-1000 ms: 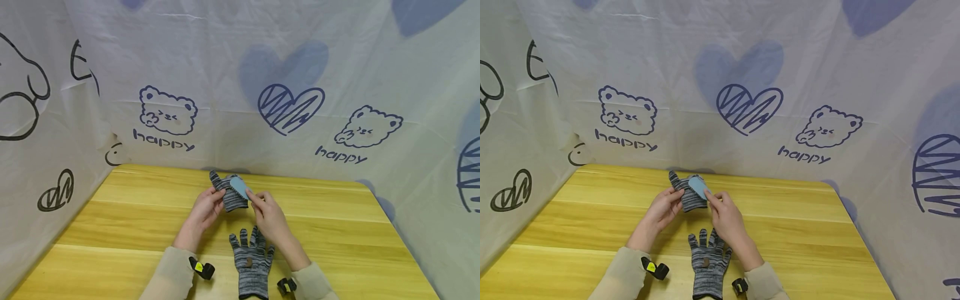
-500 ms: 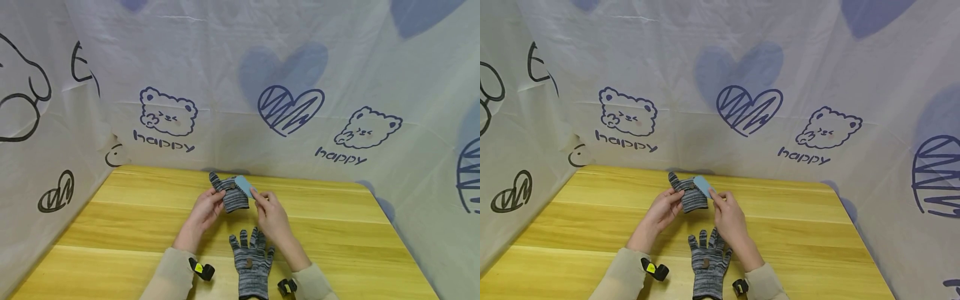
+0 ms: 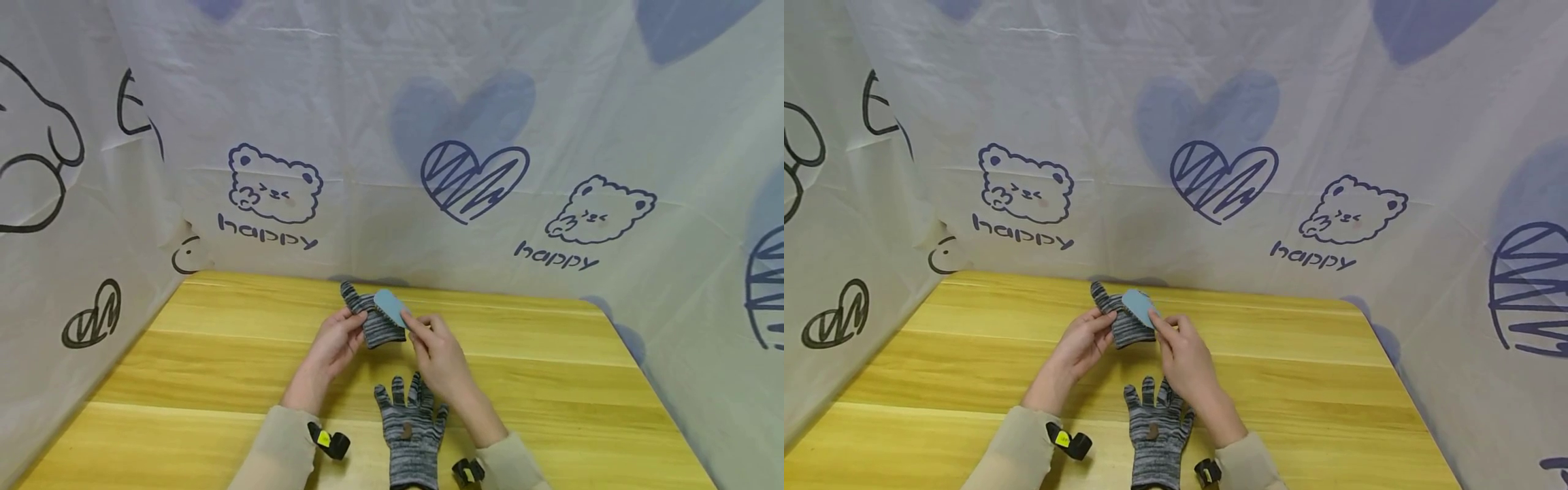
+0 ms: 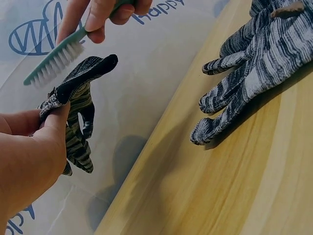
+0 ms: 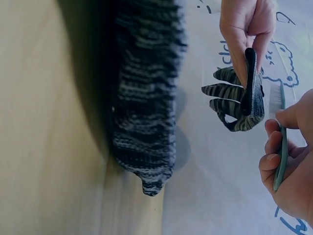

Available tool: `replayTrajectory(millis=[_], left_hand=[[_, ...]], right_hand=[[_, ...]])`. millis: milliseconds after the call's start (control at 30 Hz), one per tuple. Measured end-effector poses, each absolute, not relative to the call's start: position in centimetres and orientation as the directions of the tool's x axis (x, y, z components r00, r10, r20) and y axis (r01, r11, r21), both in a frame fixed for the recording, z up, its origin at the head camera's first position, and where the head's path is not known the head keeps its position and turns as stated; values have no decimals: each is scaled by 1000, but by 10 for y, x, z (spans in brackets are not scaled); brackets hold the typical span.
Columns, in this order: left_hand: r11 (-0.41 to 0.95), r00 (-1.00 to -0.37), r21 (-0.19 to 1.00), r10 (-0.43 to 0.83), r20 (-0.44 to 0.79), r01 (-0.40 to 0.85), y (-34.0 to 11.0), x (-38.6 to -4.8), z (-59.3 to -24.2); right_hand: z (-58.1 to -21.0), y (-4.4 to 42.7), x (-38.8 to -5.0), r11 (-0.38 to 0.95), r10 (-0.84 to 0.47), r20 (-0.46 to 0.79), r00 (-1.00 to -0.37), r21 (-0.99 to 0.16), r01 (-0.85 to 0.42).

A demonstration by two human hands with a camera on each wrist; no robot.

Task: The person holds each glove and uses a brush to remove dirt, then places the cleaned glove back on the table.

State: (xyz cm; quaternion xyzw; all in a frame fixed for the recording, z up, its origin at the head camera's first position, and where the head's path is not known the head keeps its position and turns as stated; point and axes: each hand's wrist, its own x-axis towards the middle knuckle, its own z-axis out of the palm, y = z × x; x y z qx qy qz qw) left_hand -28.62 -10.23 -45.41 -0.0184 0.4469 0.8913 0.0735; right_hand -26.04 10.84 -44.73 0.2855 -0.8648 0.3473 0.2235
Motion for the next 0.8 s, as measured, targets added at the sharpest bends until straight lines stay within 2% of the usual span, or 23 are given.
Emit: replayTrajectory(millis=[167,400,800], left_hand=[[-583,-987,798,122,-105,-156,-102,-287,-454],[-573,-985,803,136,-105,-164,-103,-287,-455],[-578,-987,801,129,-99,-156,-102,-286,-455]], right_hand=[[-448,107,-258,634,-360,547,-756,-451,-628],[-448,106,-258,670,-315,536,-783,-459,-584],[-451,108,-261,692,-230,619,-751,-439,-573]])
